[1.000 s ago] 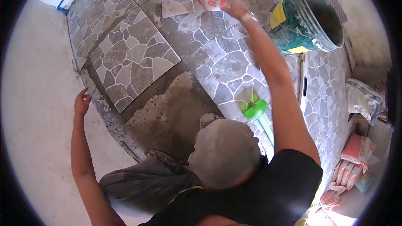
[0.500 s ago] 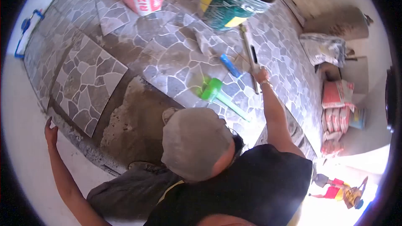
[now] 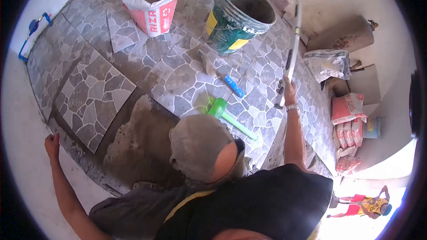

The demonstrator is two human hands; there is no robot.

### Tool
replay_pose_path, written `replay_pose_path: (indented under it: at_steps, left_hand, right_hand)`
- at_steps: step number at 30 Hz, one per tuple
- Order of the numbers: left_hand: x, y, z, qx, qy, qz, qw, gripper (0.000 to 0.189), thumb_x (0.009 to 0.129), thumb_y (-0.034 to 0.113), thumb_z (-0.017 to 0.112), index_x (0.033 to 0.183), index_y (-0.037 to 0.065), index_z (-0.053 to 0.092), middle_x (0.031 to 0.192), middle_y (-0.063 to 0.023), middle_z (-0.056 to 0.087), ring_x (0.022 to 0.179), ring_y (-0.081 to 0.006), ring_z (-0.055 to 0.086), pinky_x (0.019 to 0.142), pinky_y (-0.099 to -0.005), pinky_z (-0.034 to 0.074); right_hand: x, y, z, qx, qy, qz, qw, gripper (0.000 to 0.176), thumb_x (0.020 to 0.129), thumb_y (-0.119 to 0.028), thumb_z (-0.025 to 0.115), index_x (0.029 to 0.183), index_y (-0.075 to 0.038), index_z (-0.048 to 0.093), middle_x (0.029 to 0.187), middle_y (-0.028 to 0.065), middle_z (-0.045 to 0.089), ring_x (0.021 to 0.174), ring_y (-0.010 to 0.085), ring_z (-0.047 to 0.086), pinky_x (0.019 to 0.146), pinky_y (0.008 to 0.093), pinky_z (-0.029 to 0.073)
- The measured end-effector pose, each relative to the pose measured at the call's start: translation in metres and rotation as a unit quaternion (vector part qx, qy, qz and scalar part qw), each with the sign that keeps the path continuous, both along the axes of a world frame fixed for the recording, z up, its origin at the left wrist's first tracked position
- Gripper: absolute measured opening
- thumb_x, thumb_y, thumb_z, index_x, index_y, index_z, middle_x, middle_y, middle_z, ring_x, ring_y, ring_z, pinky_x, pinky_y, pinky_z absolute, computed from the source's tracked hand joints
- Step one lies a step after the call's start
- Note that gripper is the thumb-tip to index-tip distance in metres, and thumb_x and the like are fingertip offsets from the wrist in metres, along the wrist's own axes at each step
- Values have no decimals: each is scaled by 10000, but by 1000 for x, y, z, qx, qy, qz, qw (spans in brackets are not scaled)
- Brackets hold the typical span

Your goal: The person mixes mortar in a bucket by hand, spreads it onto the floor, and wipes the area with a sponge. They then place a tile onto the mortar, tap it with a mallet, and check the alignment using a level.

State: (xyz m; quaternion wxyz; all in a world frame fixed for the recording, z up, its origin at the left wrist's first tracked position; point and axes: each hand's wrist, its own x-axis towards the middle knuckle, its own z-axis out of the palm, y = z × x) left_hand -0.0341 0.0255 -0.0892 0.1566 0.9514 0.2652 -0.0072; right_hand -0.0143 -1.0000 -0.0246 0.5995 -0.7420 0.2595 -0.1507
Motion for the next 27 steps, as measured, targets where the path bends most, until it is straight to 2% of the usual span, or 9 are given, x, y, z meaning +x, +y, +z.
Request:
replay_pose_path:
  at_steps: [3,7,9,11,14,16,18,24,27]
  left_hand:
    - [8,30,-33,54,-102,-45,992,345,884,280,673,781,-43,611,691,-151,635,684,-268,625,709,-391,501]
    - [50,92,-94,132,-186,-232,946,490,873,157,618,1328,-7,543,1254,-225,583,1224,-351,530,1056,-429,396]
    - [54,16,-22,85,-214,-115,966,518,863,254,638,1323,29,562,1034,-188,663,1014,-328,630,904,-419,474]
    - [72,9,11,27,-274,-35,961,510,854,384,644,1284,113,616,824,-168,695,802,-333,675,758,-428,511]
    - [86,2,77,51,-422,-10,905,466,898,348,585,1283,85,590,1042,-197,685,980,-360,657,860,-437,505]
    - [74,-34,130,160,-458,-40,874,759,744,146,726,1443,108,433,1405,-243,475,1338,-421,400,1120,-449,354]
    - [58,-60,160,194,-412,-54,889,878,727,133,750,1495,130,322,1488,-234,359,1365,-427,356,1143,-459,316]
    - [20,-90,144,315,3,-1,949,961,738,264,777,1531,185,239,1568,-183,243,1430,-412,246,1112,-597,291]
    - [-1,-5,23,242,-99,-149,954,444,899,341,604,1271,98,602,1104,-179,676,1018,-359,647,891,-437,503]
  right_hand:
    - [-6,49,48,-26,-35,65,997,317,858,-282,699,978,-4,606,790,78,624,629,172,625,572,296,497]
    - [51,81,91,111,-220,121,962,235,890,-187,628,1055,-20,616,934,77,645,903,244,642,794,372,504]
    - [103,80,140,-484,-205,196,828,296,973,-166,482,1164,18,614,1082,98,625,971,243,611,863,385,477]
    - [132,186,174,-337,-270,240,870,332,992,-219,517,1172,47,600,1073,107,617,938,202,602,825,343,484]
    - [159,327,212,-235,-193,348,887,411,965,-300,611,1182,49,604,931,73,668,841,132,605,768,279,484]
    - [197,385,200,-360,-200,462,785,443,949,-311,618,1200,53,601,1017,108,695,873,159,616,811,299,481]
    - [239,427,175,-494,-330,497,633,456,921,-320,646,1184,50,607,1025,226,684,935,294,659,870,360,488]
    - [302,491,89,-506,-343,601,515,407,883,-319,689,1164,-29,642,1004,212,690,908,325,675,830,388,505]
    - [315,487,21,-463,-201,653,564,345,855,-312,714,1112,-86,670,966,174,703,874,328,683,786,409,515]
